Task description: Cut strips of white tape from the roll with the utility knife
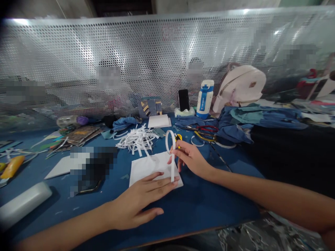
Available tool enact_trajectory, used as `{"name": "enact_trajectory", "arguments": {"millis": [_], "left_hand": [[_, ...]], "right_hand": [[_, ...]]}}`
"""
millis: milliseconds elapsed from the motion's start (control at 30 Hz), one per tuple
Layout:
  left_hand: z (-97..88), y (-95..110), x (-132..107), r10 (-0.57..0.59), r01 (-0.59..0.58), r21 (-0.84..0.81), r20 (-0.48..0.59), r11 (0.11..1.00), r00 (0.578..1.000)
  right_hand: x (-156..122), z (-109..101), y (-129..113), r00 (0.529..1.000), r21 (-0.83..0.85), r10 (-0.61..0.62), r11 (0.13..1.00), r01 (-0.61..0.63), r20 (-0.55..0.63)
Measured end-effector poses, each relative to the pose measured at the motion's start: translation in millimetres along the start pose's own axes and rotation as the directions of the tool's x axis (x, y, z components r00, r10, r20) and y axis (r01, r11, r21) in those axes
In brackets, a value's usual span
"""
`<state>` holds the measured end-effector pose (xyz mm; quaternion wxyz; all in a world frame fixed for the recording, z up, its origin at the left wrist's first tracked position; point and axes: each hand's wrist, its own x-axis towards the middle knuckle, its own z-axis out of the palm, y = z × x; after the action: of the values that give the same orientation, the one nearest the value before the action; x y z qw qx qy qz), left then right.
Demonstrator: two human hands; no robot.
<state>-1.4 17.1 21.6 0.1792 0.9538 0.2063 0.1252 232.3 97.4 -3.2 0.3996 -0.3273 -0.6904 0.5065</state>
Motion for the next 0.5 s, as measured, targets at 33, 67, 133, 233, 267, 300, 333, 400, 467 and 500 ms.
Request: {"name": "enact_trajectory", "arguments": {"millis": [33,67,133,233,267,300,333,400,467,500], "left_hand": [[-0.3,1,1,0.003,-0.003,-0.003,0.014,1.0,1.0],[-0.3,1,1,-0.001,0.001,-0.009,0.026,1.0,1.0],[0.4,0,1,-0.029,0.029,-0.026,0.014,0.999,0.999],[2.7,-5,-2,-0.105,0.096,-0.081,-0.115,0.992,0.988],[3.5,-7,-2,-0.126,0.11,-0.104,-0.162,0.988,0.979],[4.3,-9,-3,-0.14,0.117,-0.124,-0.199,0.985,0.97],[5.1,-10,-3,-0.148,0.119,-0.139,-0.22,0.983,0.964],[6.2,-11,-3,-0.161,0.13,-0.142,-0.234,0.981,0.959],[6.8,-13,-3,-0.175,0.148,-0.124,-0.24,0.981,0.955],[6.9,-14,-2,-0.175,0.152,-0.111,-0.243,0.982,0.954]], "right_hand": [[0,1,-1,1.0,0.019,0.0,1.0,0.0,0.003],[0,1,-1,1.0,0.035,-0.007,0.999,0.007,-0.002],[2,0,-2,0.997,0.039,-0.056,0.998,0.058,-0.046],[8,-10,-5,0.969,-0.025,-0.176,0.984,0.174,-0.175],[11,-15,-6,0.952,-0.047,-0.209,0.978,0.204,-0.224],[13,-20,-8,0.931,-0.059,-0.237,0.972,0.229,-0.279],[16,-25,-10,0.91,-0.064,-0.255,0.967,0.248,-0.328],[20,-32,-14,0.878,-0.062,-0.269,0.962,0.266,-0.396],[21,-35,-15,0.874,-0.054,-0.25,0.966,0.251,-0.416],[21,-34,-15,0.884,-0.043,-0.231,0.971,0.234,-0.405]]}}
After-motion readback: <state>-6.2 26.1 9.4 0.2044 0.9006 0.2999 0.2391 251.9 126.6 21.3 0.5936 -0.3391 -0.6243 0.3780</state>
